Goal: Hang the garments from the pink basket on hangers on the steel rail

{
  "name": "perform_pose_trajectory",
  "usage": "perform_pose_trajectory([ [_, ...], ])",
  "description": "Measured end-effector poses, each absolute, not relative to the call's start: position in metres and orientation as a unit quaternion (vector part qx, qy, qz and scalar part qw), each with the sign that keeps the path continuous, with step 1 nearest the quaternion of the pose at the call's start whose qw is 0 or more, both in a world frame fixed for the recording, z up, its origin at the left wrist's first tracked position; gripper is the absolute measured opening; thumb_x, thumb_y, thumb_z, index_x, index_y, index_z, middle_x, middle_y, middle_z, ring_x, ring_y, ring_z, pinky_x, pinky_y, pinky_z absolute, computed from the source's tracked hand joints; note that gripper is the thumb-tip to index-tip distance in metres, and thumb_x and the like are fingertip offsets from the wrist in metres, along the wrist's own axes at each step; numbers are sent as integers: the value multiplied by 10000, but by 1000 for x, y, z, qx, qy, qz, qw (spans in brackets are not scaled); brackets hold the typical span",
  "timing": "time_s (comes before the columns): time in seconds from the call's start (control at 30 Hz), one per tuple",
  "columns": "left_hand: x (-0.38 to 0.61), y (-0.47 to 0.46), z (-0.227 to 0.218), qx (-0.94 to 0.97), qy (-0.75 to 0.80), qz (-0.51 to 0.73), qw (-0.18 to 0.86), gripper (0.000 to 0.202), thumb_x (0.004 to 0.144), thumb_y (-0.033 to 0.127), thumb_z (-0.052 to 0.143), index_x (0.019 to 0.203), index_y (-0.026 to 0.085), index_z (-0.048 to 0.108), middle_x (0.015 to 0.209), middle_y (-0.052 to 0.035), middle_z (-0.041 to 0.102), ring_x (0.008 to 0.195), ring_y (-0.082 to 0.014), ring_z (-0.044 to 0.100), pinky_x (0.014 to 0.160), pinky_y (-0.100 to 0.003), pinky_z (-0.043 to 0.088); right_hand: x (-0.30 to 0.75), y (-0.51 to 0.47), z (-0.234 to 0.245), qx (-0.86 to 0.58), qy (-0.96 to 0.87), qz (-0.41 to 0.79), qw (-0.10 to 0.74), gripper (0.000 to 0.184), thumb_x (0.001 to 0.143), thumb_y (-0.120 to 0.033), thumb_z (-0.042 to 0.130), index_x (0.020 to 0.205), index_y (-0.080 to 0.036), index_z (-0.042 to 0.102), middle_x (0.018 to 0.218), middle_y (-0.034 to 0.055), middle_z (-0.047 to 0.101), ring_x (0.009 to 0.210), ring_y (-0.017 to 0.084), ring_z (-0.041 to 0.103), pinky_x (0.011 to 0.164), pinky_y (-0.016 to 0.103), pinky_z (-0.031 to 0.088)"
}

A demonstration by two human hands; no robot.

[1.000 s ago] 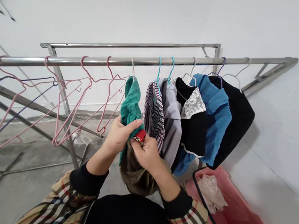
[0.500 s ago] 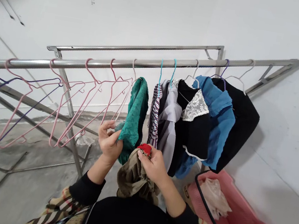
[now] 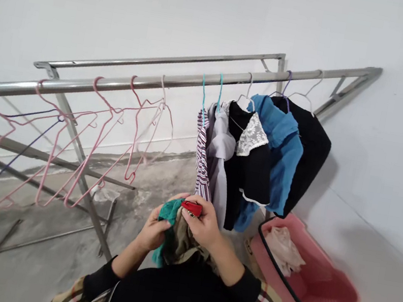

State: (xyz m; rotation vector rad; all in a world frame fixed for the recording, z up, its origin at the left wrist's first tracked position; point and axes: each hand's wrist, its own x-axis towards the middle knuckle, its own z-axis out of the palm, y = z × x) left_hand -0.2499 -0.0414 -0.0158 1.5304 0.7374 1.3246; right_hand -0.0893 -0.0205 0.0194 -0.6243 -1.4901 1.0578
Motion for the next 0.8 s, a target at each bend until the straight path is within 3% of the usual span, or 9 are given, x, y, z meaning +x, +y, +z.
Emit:
perform_pose_trajectory([
  [0.1, -244, -49, -29, 717, 270, 486, 420, 884, 718, 540, 740, 1463, 219, 389, 1531, -160, 362, 1398, -361, 368, 1144, -512, 326, -87, -25, 20, -263, -575, 472, 614, 123, 812, -341, 622, 828, -220, 636, 761, 5, 628, 675, 146, 574, 673, 275, 477],
  [0.17, -237, -51, -38, 772, 280, 462, 335, 995, 659, 469, 812, 1484, 187, 333, 1518, -194, 370, 1408, -371, 350, 1153, -534, 301, -84, -29, 20, -259, -553, 483, 628, 163, 802, -379, 638, 825, -218, 642, 770, 9, 624, 674, 146, 571, 669, 277, 481],
  [0.27, -226, -50, -44, 779, 316, 470, 269, 736, 736, 390, 751, 1370, 146, 469, 1319, -193, 585, 1250, -326, 556, 1050, -494, 456, -80, -36, 20, -247, -551, 490, 628, 191, 809, -408, 657, 849, -221, 653, 774, 4, 619, 692, 141, 573, 685, 267, 487],
  [0.37, -220, -47, -37, 733, 370, 496, 282, 421, 795, 366, 657, 1157, 158, 608, 1051, -122, 719, 963, -253, 702, 884, -405, 575, -73, -39, 19, -249, -573, 487, 611, 288, 846, -394, 646, 1096, -251, 627, 962, 22, 656, 840, 158, 624, 808, 291, 510],
  [0.47, -218, -40, -24, 667, 436, 518, 310, 335, 752, 397, 682, 990, 164, 651, 918, -90, 741, 838, -244, 714, 813, -390, 596, -60, -40, 7, -301, -620, 410, 598, 674, 792, -419, 717, 1381, -258, 433, 1290, 88, 567, 1173, 225, 558, 1046, 387, 423],
  [0.53, -214, -36, -16, 629, 457, 539, 326, 312, 725, 400, 709, 934, 175, 659, 903, -83, 742, 832, -250, 711, 829, -406, 592, -51, -42, -9, -350, -653, 361, 566, 937, 662, -476, 814, 1441, -226, 358, 1411, 136, 466, 1315, 277, 446, 1135, 449, 321],
  [0.6, -205, -33, -13, 613, 451, 553, 340, 315, 711, 387, 730, 948, 190, 663, 941, -82, 737, 891, -258, 703, 890, -426, 573, -44, -48, -31, -386, -677, 362, 512, 1107, 525, -519, 872, 1449, -195, 356, 1428, 165, 447, 1338, 306, 424, 1135, 475, 320],
  [0.67, -193, -33, -12, 623, 427, 547, 361, 333, 706, 379, 742, 978, 201, 666, 967, -85, 731, 944, -261, 693, 928, -433, 558, -41, -59, -52, -407, -670, 395, 478, 1047, 496, -530, 871, 1393, -193, 451, 1329, 144, 555, 1251, 285, 525, 1062, 440, 427],
  [0.8, -167, -34, -15, 687, 342, 449, 457, 309, 736, 377, 727, 968, 181, 670, 928, -87, 730, 904, -249, 700, 889, -428, 575, -29, -82, -75, -495, -588, 393, 505, 487, 660, -489, 786, 1058, -227, 687, 961, 49, 719, 915, 205, 685, 843, 350, 573],
])
